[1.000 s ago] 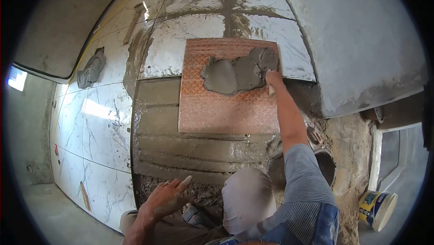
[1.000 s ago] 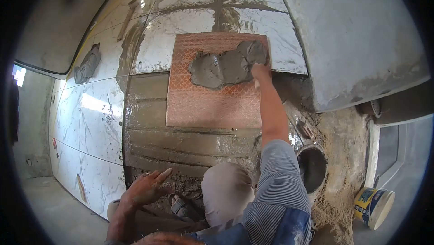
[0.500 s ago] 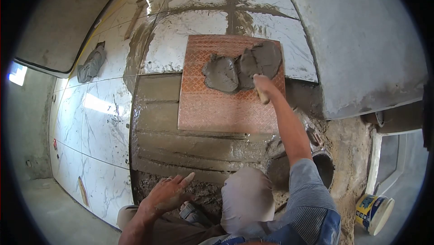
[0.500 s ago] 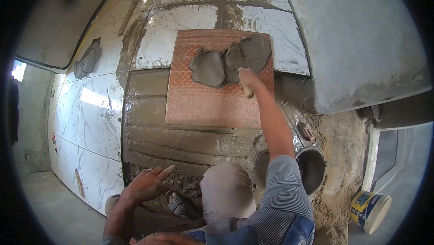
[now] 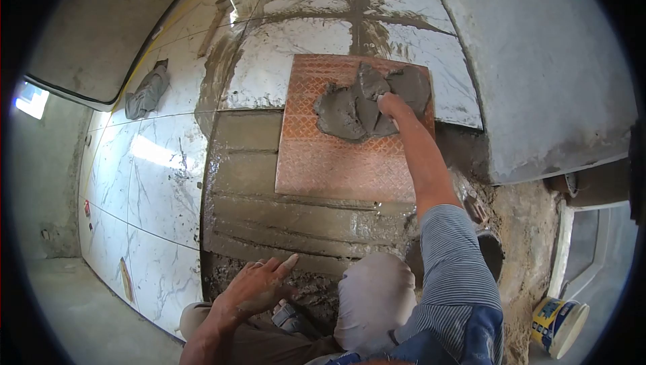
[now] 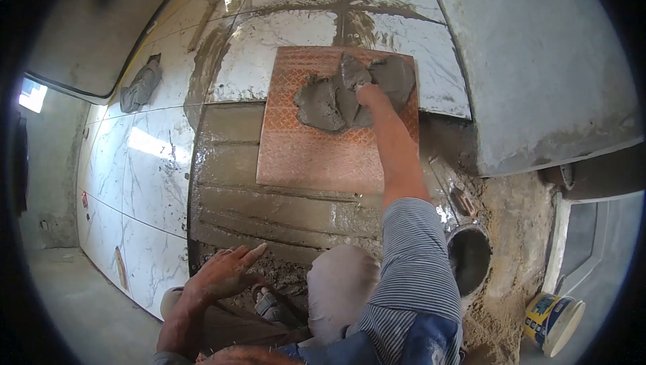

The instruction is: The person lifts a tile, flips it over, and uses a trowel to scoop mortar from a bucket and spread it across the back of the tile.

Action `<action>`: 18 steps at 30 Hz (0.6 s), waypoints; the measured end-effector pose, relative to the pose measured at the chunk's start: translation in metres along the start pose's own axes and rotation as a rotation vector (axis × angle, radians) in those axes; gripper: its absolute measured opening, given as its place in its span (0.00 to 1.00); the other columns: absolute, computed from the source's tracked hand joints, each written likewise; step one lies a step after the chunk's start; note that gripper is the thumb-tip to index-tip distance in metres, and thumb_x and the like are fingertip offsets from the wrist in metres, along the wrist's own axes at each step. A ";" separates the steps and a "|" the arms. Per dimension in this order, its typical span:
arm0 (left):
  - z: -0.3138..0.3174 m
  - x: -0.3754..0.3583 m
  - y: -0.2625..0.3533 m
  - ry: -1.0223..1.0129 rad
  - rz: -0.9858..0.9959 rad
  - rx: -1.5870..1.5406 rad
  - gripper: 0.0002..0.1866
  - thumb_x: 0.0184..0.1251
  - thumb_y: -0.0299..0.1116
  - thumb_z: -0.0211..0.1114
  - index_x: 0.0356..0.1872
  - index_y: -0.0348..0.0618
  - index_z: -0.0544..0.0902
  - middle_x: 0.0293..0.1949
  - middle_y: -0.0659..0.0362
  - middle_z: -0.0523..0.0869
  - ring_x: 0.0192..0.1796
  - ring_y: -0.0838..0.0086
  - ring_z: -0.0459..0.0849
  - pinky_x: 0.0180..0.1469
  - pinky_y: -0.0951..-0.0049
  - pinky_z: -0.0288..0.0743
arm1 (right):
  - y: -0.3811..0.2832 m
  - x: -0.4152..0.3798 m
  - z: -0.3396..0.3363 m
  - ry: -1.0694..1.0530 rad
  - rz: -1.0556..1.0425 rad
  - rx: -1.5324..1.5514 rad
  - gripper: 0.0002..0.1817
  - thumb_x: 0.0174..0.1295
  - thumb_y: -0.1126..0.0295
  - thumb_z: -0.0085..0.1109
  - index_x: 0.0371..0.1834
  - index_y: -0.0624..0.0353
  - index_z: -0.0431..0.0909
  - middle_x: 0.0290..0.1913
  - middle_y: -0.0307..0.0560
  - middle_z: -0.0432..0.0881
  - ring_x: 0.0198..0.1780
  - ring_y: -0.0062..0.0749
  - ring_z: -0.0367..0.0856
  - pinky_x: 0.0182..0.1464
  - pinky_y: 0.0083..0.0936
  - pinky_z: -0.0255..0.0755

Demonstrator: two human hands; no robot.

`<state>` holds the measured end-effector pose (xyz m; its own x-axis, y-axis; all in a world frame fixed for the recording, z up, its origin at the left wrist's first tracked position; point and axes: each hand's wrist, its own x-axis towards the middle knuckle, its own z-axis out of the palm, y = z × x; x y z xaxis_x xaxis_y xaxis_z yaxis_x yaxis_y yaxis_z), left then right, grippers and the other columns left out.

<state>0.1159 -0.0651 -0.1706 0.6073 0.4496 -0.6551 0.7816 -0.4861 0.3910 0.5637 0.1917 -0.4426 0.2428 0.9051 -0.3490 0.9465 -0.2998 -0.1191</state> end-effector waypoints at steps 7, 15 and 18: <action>0.010 -0.008 -0.007 0.048 0.034 0.016 0.35 0.62 0.49 0.54 0.67 0.44 0.57 0.51 0.48 0.74 0.55 0.55 0.72 0.60 0.60 0.62 | 0.003 -0.031 -0.025 -0.023 -0.203 -0.140 0.14 0.54 0.76 0.48 0.42 0.68 0.77 0.42 0.59 0.80 0.45 0.54 0.79 0.42 0.43 0.75; 0.014 -0.015 -0.011 0.041 -0.001 -0.017 0.35 0.60 0.50 0.58 0.67 0.48 0.59 0.54 0.48 0.74 0.56 0.53 0.73 0.58 0.59 0.65 | 0.068 0.002 0.021 -0.042 -0.234 -0.280 0.19 0.59 0.63 0.44 0.45 0.66 0.76 0.47 0.64 0.78 0.47 0.51 0.79 0.49 0.44 0.72; 0.014 -0.014 -0.007 0.064 0.036 -0.017 0.35 0.60 0.49 0.58 0.67 0.47 0.60 0.52 0.48 0.74 0.54 0.53 0.73 0.57 0.59 0.65 | 0.019 -0.048 0.004 -0.088 0.328 1.076 0.21 0.59 0.56 0.50 0.41 0.66 0.73 0.37 0.62 0.77 0.39 0.52 0.79 0.34 0.42 0.73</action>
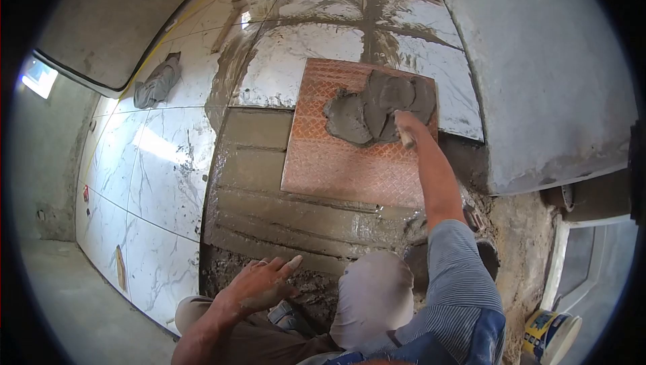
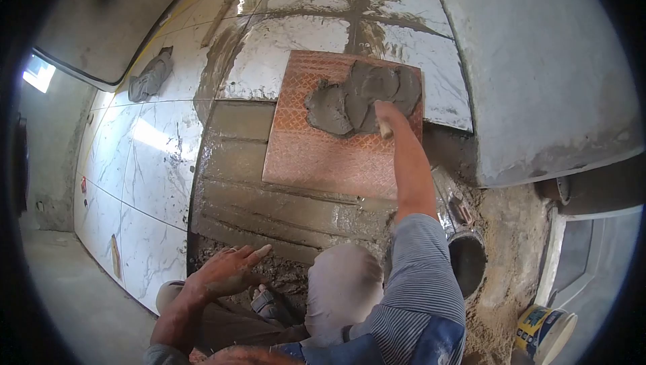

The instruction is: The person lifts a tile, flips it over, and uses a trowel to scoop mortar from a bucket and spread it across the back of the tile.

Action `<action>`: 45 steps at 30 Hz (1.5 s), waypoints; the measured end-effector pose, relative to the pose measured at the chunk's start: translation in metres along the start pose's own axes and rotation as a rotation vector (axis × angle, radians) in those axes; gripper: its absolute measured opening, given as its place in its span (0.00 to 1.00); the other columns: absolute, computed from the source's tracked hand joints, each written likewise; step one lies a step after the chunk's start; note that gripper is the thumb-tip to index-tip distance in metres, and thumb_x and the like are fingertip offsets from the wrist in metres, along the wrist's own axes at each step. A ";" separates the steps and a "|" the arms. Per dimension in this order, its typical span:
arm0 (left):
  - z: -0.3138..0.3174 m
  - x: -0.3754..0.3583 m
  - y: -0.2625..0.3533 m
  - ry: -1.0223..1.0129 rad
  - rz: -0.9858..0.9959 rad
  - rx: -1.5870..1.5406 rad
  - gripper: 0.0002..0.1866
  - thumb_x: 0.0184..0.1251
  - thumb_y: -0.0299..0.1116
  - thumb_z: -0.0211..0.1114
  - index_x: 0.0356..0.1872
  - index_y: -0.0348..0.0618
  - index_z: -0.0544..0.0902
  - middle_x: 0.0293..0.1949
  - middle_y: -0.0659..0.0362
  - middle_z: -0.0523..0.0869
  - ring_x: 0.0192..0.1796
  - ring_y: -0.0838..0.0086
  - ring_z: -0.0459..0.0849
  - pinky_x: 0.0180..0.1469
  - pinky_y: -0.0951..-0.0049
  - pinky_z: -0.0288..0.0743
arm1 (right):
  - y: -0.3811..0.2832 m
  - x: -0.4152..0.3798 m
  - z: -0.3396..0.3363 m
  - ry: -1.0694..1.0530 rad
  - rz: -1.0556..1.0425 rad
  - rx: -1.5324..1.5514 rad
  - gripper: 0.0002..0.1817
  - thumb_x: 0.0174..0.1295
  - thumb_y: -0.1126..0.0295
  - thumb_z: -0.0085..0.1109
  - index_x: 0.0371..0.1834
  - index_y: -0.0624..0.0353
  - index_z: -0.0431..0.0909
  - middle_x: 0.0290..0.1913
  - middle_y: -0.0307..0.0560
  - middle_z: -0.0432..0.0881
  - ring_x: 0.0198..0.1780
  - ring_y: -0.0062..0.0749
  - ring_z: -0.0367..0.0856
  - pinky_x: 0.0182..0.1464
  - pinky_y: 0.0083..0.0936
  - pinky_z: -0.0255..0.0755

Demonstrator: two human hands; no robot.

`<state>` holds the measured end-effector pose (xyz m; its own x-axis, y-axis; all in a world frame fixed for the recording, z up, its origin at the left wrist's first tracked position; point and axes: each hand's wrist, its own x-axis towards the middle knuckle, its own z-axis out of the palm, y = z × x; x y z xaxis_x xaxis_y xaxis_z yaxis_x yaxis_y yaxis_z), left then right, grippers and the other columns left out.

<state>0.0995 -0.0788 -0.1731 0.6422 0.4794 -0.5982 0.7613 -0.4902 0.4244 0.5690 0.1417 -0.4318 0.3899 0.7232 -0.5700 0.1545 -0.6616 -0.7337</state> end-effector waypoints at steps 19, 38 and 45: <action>-0.006 0.012 -0.002 0.037 0.053 -0.002 0.34 0.61 0.47 0.57 0.66 0.45 0.61 0.49 0.49 0.75 0.49 0.52 0.76 0.53 0.60 0.68 | -0.071 0.044 0.076 0.014 -0.535 -1.117 0.17 0.63 0.68 0.36 0.42 0.68 0.76 0.44 0.63 0.78 0.48 0.57 0.76 0.46 0.47 0.71; -0.009 -0.021 -0.010 0.078 0.049 -0.009 0.34 0.60 0.45 0.58 0.66 0.45 0.61 0.47 0.50 0.75 0.49 0.54 0.75 0.55 0.62 0.67 | -0.036 -0.023 0.035 -0.189 -0.096 -0.502 0.22 0.66 0.58 0.36 0.39 0.68 0.74 0.41 0.65 0.77 0.40 0.54 0.78 0.40 0.44 0.69; 0.001 -0.015 -0.015 0.073 0.095 0.022 0.34 0.61 0.46 0.58 0.66 0.45 0.60 0.48 0.49 0.75 0.49 0.54 0.75 0.55 0.62 0.66 | -0.037 -0.103 0.043 -0.151 -0.570 -0.890 0.22 0.67 0.54 0.37 0.37 0.65 0.70 0.36 0.67 0.77 0.38 0.58 0.76 0.41 0.46 0.68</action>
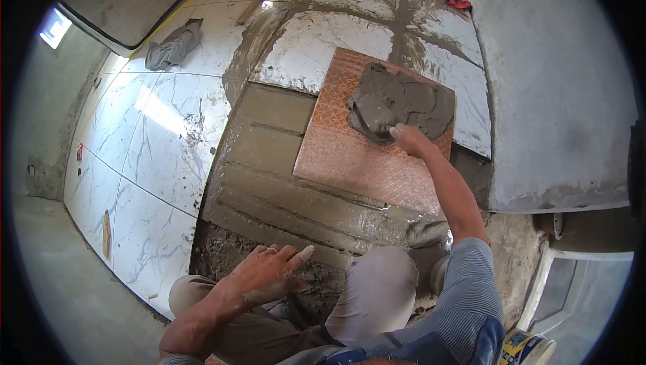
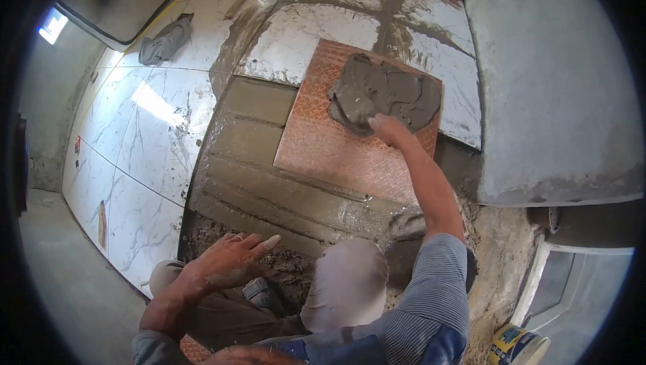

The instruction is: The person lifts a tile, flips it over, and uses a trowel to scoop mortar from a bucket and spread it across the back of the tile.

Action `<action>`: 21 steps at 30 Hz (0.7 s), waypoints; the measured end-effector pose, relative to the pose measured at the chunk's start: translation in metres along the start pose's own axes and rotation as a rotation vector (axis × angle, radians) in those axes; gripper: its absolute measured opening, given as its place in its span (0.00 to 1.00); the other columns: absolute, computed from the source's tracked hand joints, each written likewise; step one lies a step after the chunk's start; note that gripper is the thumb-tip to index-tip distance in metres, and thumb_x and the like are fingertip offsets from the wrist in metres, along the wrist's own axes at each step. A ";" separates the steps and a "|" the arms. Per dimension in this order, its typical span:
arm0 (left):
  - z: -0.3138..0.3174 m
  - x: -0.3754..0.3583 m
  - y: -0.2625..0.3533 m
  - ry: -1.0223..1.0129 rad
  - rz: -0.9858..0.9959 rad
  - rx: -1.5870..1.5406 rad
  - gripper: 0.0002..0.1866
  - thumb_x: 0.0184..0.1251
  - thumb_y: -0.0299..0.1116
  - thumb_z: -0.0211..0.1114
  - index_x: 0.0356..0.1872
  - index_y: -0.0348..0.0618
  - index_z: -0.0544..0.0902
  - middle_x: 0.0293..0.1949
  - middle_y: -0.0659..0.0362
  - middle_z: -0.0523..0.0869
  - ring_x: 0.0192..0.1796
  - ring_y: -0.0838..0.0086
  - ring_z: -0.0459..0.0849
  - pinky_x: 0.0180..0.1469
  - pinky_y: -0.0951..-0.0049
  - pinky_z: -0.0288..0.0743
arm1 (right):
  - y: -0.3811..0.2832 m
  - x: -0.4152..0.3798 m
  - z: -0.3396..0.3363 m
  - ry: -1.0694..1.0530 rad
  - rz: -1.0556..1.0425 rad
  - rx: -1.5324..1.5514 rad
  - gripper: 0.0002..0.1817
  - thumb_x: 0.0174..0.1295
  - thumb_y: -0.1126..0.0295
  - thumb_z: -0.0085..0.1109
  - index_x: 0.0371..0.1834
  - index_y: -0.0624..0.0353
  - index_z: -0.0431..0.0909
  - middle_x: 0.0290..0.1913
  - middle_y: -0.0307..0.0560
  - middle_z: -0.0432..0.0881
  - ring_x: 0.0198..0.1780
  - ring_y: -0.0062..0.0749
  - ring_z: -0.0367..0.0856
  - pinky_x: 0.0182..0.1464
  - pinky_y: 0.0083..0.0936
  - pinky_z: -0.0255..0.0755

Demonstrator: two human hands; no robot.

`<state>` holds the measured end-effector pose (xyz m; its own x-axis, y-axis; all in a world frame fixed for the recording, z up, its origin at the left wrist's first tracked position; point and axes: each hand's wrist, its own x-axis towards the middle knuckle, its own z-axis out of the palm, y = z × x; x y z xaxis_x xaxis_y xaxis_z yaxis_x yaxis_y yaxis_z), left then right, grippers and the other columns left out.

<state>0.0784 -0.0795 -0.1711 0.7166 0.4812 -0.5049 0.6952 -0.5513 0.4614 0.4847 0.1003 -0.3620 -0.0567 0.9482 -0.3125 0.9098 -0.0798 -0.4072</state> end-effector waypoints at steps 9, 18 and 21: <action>-0.005 0.012 -0.001 -0.024 -0.030 -0.054 0.34 0.62 0.49 0.55 0.66 0.44 0.60 0.50 0.48 0.75 0.54 0.54 0.74 0.56 0.59 0.65 | -0.017 0.110 0.004 0.084 0.102 -0.163 0.23 0.67 0.55 0.36 0.46 0.64 0.73 0.49 0.63 0.76 0.51 0.59 0.73 0.51 0.48 0.68; -0.003 0.020 0.000 -0.080 -0.076 -0.047 0.34 0.62 0.48 0.55 0.67 0.44 0.59 0.51 0.48 0.74 0.53 0.53 0.74 0.57 0.60 0.64 | -0.030 0.141 -0.016 -0.110 0.288 -0.165 0.25 0.65 0.54 0.36 0.50 0.62 0.75 0.53 0.59 0.75 0.53 0.55 0.74 0.54 0.45 0.68; -0.004 0.018 0.005 -0.044 -0.037 -0.024 0.33 0.61 0.47 0.56 0.66 0.44 0.60 0.49 0.48 0.75 0.51 0.53 0.75 0.55 0.60 0.66 | -0.007 0.112 -0.018 0.057 0.217 -0.218 0.23 0.65 0.56 0.36 0.50 0.61 0.75 0.53 0.59 0.75 0.54 0.55 0.74 0.54 0.45 0.68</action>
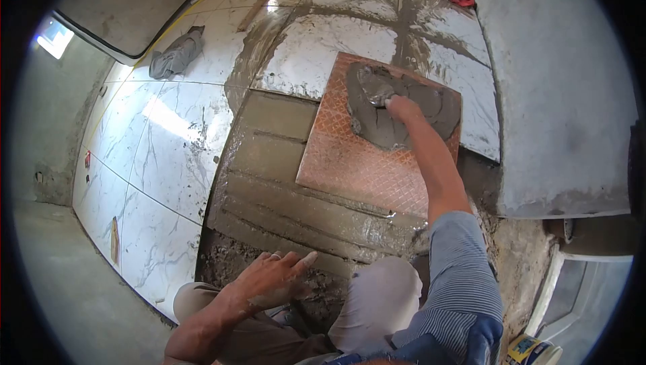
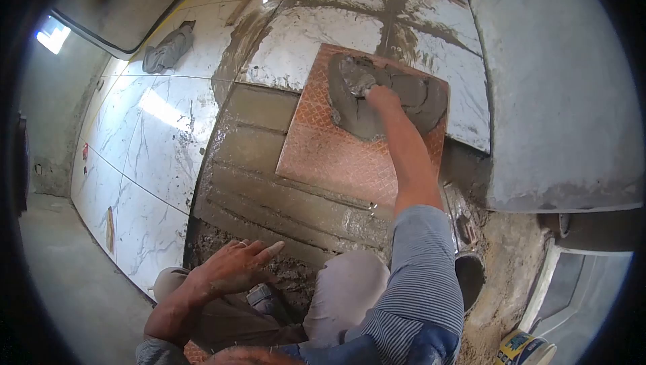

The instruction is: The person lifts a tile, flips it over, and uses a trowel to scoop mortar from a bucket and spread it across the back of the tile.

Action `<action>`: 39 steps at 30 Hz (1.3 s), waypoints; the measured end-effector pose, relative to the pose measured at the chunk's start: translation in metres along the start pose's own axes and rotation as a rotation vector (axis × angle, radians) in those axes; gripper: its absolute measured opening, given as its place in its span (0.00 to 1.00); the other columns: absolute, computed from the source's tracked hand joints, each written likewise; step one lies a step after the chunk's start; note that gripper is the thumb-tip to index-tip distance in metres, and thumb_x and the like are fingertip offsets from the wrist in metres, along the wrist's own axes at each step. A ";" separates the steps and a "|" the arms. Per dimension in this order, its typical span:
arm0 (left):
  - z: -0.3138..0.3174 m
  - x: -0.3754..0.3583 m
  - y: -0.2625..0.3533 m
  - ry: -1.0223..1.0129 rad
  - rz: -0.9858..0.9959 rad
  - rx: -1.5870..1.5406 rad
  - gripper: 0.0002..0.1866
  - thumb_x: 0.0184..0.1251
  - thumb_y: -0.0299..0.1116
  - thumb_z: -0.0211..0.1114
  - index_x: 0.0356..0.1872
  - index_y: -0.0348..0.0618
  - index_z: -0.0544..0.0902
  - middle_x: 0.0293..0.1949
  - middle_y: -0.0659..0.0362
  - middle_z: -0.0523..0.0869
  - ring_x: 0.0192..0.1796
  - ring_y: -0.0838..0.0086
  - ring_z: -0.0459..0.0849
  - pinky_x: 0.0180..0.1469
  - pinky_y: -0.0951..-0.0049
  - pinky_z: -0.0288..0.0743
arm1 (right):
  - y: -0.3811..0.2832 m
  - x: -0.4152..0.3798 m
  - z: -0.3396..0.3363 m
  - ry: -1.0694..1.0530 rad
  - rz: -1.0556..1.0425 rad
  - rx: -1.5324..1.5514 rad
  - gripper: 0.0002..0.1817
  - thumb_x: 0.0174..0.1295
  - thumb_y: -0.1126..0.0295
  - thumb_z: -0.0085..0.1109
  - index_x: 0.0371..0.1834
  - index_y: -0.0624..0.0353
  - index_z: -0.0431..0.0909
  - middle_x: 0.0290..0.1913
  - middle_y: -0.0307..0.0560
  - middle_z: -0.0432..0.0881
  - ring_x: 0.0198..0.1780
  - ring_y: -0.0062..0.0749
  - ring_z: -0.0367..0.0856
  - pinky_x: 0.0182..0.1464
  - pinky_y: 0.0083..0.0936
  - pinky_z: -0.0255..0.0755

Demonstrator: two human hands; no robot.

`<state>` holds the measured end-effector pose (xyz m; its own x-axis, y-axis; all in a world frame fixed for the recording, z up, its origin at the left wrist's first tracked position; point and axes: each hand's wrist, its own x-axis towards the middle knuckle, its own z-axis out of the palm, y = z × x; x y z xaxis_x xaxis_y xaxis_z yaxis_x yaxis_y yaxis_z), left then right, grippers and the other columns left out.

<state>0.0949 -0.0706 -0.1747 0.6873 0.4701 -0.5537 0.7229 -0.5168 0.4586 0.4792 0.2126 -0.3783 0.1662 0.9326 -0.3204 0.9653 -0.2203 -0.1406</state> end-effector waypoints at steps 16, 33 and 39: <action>0.004 -0.004 -0.001 -0.011 0.042 0.021 0.34 0.62 0.50 0.56 0.65 0.43 0.62 0.46 0.51 0.76 0.48 0.57 0.76 0.54 0.62 0.66 | -0.041 0.009 0.042 -0.074 0.308 1.217 0.23 0.67 0.55 0.36 0.46 0.68 0.66 0.30 0.52 0.72 0.27 0.36 0.74 0.24 0.38 0.71; 0.001 -0.015 -0.007 0.049 0.024 -0.024 0.33 0.60 0.47 0.58 0.65 0.43 0.62 0.49 0.51 0.75 0.48 0.56 0.76 0.53 0.62 0.67 | -0.001 0.015 0.007 -0.379 -0.071 0.486 0.25 0.67 0.52 0.38 0.33 0.67 0.72 0.24 0.49 0.74 0.19 0.32 0.73 0.23 0.35 0.68; 0.005 -0.012 -0.015 0.069 0.083 -0.017 0.33 0.61 0.45 0.57 0.65 0.43 0.61 0.47 0.50 0.75 0.48 0.56 0.76 0.52 0.60 0.68 | 0.037 -0.070 0.029 -0.333 -0.321 0.325 0.26 0.66 0.49 0.39 0.40 0.63 0.73 0.34 0.54 0.79 0.32 0.44 0.78 0.37 0.40 0.70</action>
<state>0.0751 -0.0719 -0.1785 0.7478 0.4742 -0.4646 0.6638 -0.5438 0.5134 0.4976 0.1305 -0.3882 -0.2492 0.8386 -0.4843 0.8361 -0.0661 -0.5446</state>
